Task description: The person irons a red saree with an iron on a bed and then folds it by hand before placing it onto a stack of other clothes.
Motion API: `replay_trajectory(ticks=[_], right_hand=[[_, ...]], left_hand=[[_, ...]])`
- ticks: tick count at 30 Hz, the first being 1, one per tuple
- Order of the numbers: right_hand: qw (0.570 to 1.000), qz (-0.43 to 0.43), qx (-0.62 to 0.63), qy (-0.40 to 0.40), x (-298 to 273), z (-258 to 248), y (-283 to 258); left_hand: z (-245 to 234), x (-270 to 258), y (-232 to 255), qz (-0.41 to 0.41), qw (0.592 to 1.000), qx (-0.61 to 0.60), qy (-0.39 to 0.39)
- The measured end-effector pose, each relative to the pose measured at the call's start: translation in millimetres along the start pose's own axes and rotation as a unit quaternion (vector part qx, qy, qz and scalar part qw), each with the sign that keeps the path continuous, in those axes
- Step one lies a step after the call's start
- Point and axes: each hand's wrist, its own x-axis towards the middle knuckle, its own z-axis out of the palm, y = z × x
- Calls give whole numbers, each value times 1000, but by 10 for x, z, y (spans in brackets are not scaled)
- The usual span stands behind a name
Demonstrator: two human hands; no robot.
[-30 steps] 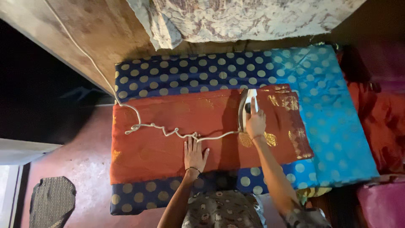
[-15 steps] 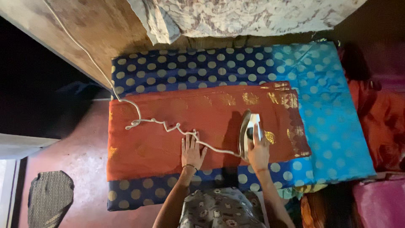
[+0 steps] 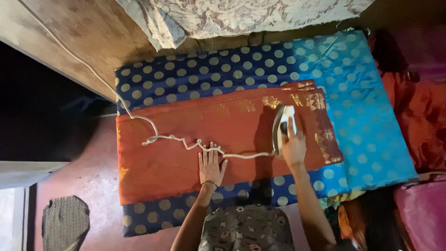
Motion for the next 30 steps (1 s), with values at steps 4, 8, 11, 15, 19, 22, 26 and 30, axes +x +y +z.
replay_trajectory(ticks=[4, 8, 11, 15, 19, 22, 26, 30], right_hand=[[1000, 1, -3, 3, 601, 101, 86], [999, -21, 13, 25, 828, 134, 118], [1000, -15, 26, -7, 706, 62, 194], [997, -68, 42, 15, 222, -135, 305], [999, -36, 39, -4, -424, -388, 393], [998, 24, 41, -33, -770, -537, 428], [997, 66, 19, -26, -869, -528, 427], [993, -75, -4, 91, -514, -448, 513]], left_hand=[[42, -2, -2, 11, 997, -35, 62], [29, 97, 167, 80, 997, 3, -12], [165, 173, 644, 189, 981, -29, 0], [289, 220, 1016, 188, 982, -25, -5], [311, 212, 1002, 183, 979, -85, 12], [265, 254, 1025, 176, 982, -70, -20], [188, 235, 1034, 176, 983, -42, -24], [169, 251, 1047, 180, 983, -25, -36]])
